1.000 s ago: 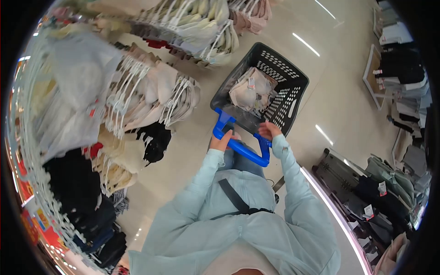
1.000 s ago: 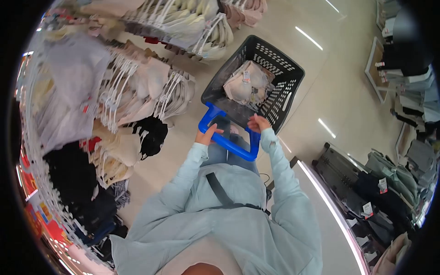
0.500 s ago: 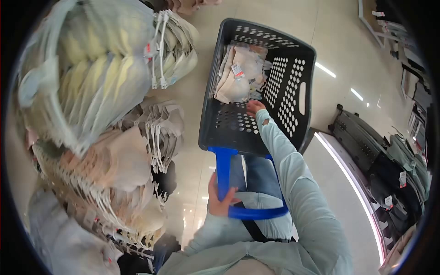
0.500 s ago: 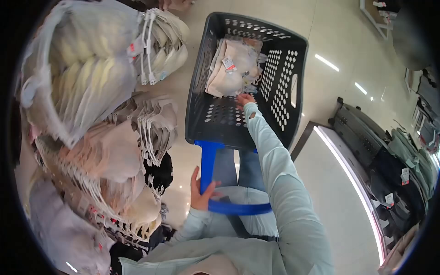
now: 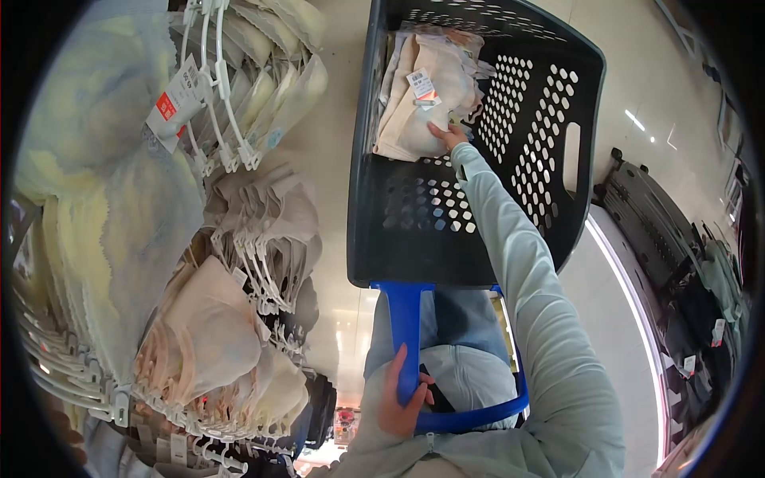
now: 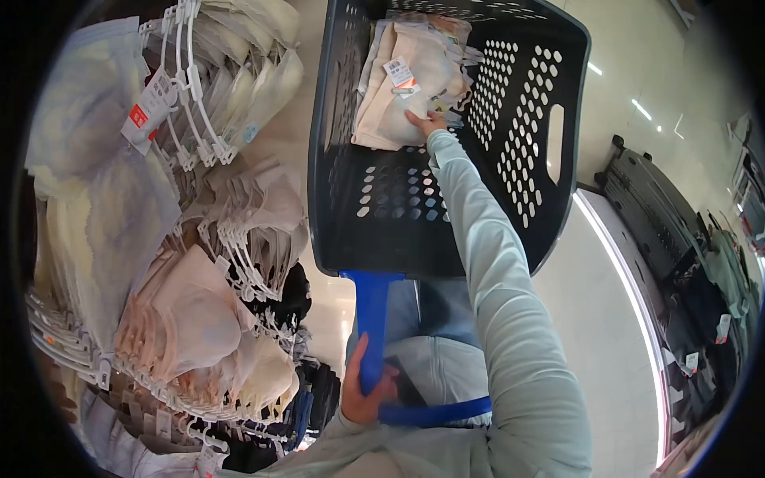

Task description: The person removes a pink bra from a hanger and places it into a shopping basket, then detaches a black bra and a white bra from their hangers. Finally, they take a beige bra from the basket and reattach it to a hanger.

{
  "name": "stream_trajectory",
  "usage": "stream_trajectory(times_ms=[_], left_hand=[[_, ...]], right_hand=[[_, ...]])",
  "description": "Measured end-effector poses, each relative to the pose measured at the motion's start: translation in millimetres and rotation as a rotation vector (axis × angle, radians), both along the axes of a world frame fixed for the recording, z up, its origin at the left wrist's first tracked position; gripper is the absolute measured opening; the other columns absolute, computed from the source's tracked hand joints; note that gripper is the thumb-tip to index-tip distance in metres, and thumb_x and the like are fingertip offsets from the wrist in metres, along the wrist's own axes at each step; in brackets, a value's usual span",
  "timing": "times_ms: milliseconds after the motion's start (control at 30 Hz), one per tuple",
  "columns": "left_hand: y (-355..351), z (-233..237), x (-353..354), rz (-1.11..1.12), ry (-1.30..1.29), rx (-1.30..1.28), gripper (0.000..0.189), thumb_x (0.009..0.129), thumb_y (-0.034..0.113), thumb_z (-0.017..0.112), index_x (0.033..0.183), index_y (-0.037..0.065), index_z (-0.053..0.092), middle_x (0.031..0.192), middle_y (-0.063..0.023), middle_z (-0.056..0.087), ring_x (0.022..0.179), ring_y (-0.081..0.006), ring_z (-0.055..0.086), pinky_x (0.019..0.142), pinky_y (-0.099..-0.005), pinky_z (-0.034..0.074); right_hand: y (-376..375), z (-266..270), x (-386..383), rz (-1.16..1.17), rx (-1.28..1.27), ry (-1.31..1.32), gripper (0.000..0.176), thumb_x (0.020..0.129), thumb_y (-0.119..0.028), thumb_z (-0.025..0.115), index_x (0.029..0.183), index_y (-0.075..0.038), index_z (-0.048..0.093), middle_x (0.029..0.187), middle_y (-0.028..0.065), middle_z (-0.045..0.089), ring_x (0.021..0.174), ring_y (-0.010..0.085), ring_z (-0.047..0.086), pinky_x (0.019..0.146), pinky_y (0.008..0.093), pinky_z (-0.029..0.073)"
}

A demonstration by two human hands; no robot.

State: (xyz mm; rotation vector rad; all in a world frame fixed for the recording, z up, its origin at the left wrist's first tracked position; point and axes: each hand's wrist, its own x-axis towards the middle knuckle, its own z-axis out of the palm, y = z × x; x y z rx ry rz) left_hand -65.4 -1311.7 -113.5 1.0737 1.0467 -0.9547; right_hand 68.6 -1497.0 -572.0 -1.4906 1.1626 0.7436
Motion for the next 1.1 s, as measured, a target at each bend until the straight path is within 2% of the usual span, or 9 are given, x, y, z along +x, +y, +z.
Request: stream_trajectory(times_ms=[100,233,433,600,667,733,800,900,1100], left_hand=[[-2,-3,-3,-0.005,-0.029,0.010,0.067,0.076,-0.006,0.048,0.135,0.006,0.017,0.084,-0.0105,0.056,0.063,-0.0121,0.052,0.060,-0.0229,0.045],[-3,-7,-5,-0.011,-0.154,0.012,0.065,0.076,-0.006,0.048,0.134,0.007,0.021,0.083,-0.0087,0.056,0.065,-0.0120,0.051,0.063,-0.0233,0.044],[-7,-24,-24,0.046,-0.356,0.085,0.063,0.078,-0.003,0.049,0.134,0.010,0.023,0.110,-0.0109,0.048,0.083,-0.0181,0.058,0.062,-0.0259,0.046],[-8,-39,-25,-0.018,-0.265,0.249,0.066,0.082,0.010,0.054,0.135,0.009,0.015,0.115,-0.0119,0.046,0.094,-0.0234,0.054,0.073,-0.0296,0.046],[-9,-64,-37,-0.488,-0.742,1.108,0.061,0.085,0.023,0.051,0.132,0.000,0.020,0.123,-0.0134,0.042,0.108,-0.0270,0.046,0.091,-0.0347,0.035],[0,-86,-34,-0.217,-0.772,0.963,0.064,0.086,0.039,0.045,0.130,-0.001,0.024,0.122,-0.0153,0.044,0.114,-0.0296,0.040,0.100,-0.0378,0.024],[-12,-16,16,0.611,-0.511,-0.008,0.066,0.085,0.048,0.041,0.129,0.001,0.029,0.121,-0.0160,0.045,0.113,-0.0296,0.041,0.100,-0.0379,0.027],[-28,48,34,0.938,-0.530,-0.444,0.062,0.087,0.046,0.037,0.128,0.001,0.030,0.123,-0.0158,0.043,0.113,-0.0296,0.042,0.097,-0.0394,0.032],[-48,65,-4,0.830,-0.785,-0.409,0.053,0.084,0.027,0.048,0.127,0.002,0.031,0.123,-0.0171,0.042,0.111,-0.0299,0.044,0.092,-0.0409,0.039]], right_hand=[[7,35,10,0.031,0.093,-0.066,0.052,0.063,-0.035,0.073,0.100,-0.001,0.059,0.090,0.0109,0.062,0.079,0.0204,0.060,0.074,0.0302,0.045],[1,109,18,0.239,-0.031,-0.367,0.045,0.067,-0.029,0.067,0.101,-0.001,0.059,0.087,0.0099,0.064,0.076,0.0181,0.060,0.073,0.0279,0.045],[-11,250,23,0.721,-0.320,-0.728,0.052,0.070,-0.037,0.063,0.102,0.002,0.051,0.085,0.0244,0.058,0.080,0.0391,0.057,0.071,0.0415,0.046],[-20,401,20,0.914,-0.100,-0.902,0.064,0.069,-0.032,0.063,0.121,-0.009,0.033,0.075,0.0218,0.058,0.069,0.0379,0.058,0.061,0.0403,0.046],[-24,435,5,0.989,-0.015,-1.126,0.060,0.069,-0.028,0.064,0.120,-0.011,0.038,0.061,0.0181,0.055,0.060,0.0361,0.056,0.055,0.0398,0.045],[-30,489,-5,1.160,0.137,-1.071,0.059,0.067,-0.025,0.064,0.119,-0.011,0.041,0.065,0.0161,0.056,0.060,0.0336,0.056,0.055,0.0391,0.045],[-37,529,-21,1.252,0.200,-1.189,0.058,0.066,-0.023,0.064,0.119,-0.012,0.042,0.067,0.0143,0.056,0.061,0.0322,0.056,0.056,0.0387,0.044],[-49,569,-45,1.404,0.334,-1.314,0.056,0.065,-0.018,0.065,0.117,-0.013,0.046,0.071,0.0112,0.057,0.063,0.0301,0.055,0.058,0.0378,0.044],[-89,575,-60,1.477,0.324,-1.231,0.053,0.063,-0.021,0.068,0.112,-0.012,0.050,0.075,0.0097,0.057,0.071,0.0295,0.054,0.063,0.0367,0.043]])
